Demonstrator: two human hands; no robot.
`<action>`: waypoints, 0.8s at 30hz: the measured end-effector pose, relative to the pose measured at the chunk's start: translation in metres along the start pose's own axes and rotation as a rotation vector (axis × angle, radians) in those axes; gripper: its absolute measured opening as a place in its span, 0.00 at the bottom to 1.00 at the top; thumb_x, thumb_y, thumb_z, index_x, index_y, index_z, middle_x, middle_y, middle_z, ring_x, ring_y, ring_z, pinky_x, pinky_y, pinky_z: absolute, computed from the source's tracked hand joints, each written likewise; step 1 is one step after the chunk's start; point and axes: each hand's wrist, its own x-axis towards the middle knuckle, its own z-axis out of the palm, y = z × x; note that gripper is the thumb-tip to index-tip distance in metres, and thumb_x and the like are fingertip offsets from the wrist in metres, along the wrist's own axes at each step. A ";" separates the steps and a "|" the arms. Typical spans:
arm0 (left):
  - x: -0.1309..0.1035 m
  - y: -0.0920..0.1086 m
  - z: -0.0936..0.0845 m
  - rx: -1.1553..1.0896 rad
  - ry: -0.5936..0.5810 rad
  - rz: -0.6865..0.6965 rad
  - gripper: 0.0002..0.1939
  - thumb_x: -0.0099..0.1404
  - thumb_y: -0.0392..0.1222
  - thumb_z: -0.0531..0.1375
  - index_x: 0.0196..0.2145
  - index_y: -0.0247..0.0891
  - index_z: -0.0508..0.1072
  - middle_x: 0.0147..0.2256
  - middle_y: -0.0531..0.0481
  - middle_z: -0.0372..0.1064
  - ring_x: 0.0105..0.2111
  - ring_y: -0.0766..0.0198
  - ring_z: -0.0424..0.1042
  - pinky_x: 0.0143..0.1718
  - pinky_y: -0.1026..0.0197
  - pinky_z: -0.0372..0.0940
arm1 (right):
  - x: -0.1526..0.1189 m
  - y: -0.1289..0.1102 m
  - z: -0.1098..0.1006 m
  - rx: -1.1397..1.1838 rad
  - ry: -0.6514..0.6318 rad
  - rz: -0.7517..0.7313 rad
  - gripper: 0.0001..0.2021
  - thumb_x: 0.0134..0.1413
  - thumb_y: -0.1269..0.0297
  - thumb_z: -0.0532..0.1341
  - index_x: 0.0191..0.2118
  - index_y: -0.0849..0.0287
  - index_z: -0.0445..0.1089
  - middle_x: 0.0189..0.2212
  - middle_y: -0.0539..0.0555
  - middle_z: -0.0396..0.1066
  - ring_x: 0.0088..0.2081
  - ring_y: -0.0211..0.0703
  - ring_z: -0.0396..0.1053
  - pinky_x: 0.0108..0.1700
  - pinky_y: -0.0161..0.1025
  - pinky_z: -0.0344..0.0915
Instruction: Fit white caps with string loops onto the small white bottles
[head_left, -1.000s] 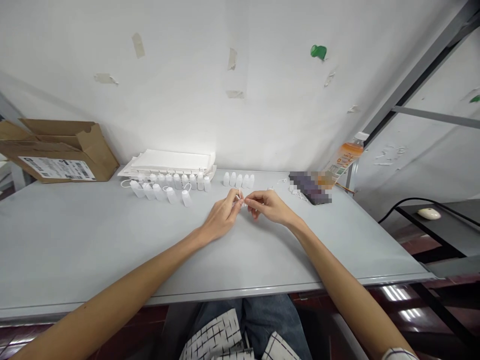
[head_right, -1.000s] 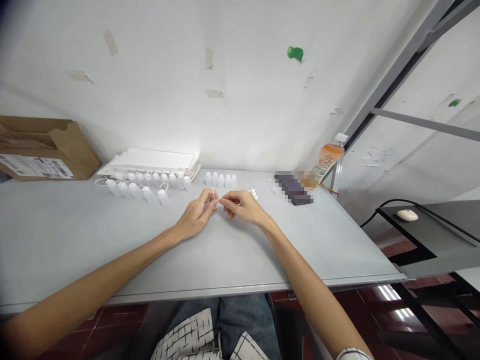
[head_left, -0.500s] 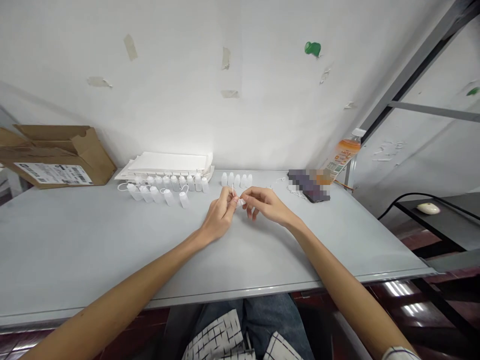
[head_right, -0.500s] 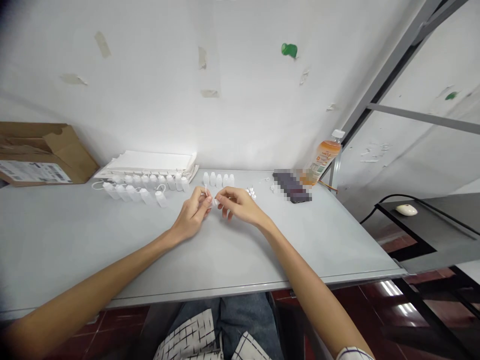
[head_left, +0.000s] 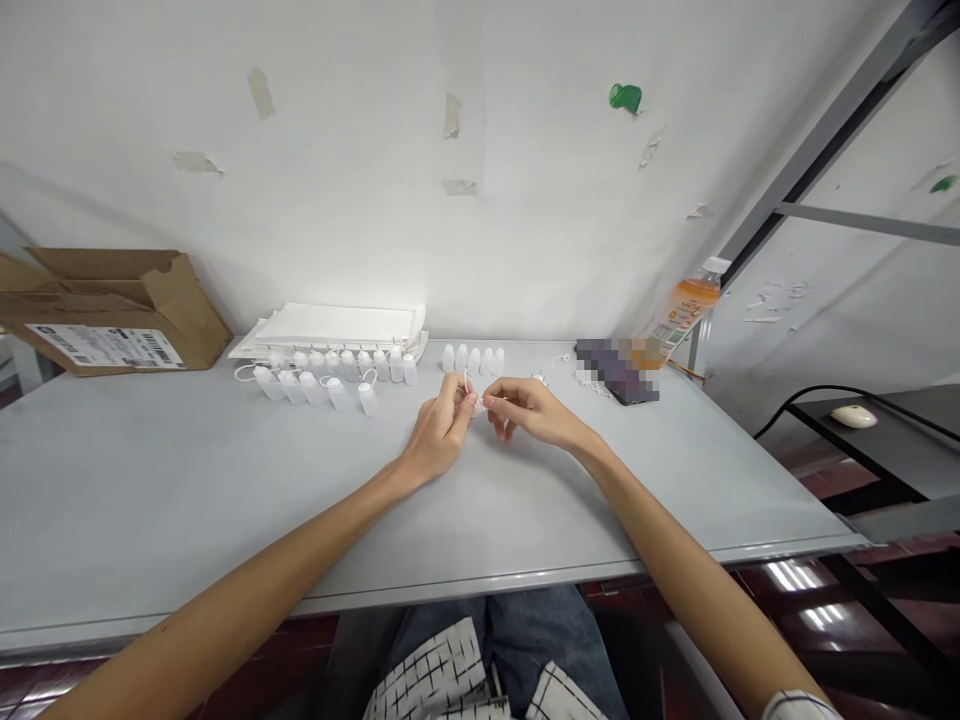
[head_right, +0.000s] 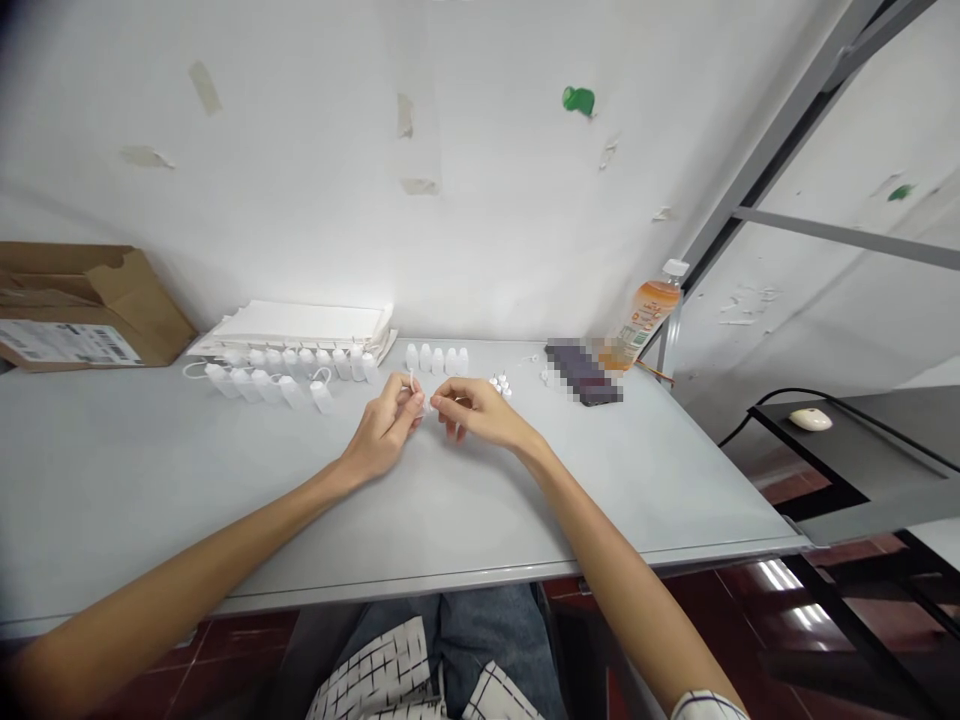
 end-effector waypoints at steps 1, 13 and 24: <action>-0.001 0.001 0.000 0.020 0.001 0.010 0.08 0.71 0.46 0.46 0.36 0.42 0.55 0.24 0.58 0.57 0.22 0.67 0.59 0.30 0.63 0.57 | 0.001 0.001 0.001 0.004 -0.014 0.011 0.20 0.56 0.45 0.60 0.31 0.61 0.66 0.25 0.49 0.65 0.22 0.36 0.68 0.25 0.35 0.68; 0.002 0.003 -0.002 0.141 -0.012 0.038 0.06 0.71 0.44 0.47 0.36 0.41 0.56 0.26 0.56 0.62 0.24 0.66 0.62 0.30 0.63 0.57 | 0.002 0.003 -0.001 0.013 -0.015 0.055 0.22 0.56 0.43 0.59 0.30 0.60 0.64 0.25 0.50 0.67 0.22 0.35 0.67 0.22 0.33 0.64; 0.002 0.001 -0.003 0.046 -0.051 0.032 0.06 0.71 0.46 0.48 0.39 0.41 0.57 0.27 0.54 0.69 0.24 0.66 0.66 0.31 0.63 0.60 | 0.004 0.006 0.005 0.023 -0.016 0.100 0.25 0.57 0.40 0.55 0.27 0.60 0.62 0.22 0.48 0.63 0.19 0.34 0.63 0.18 0.32 0.61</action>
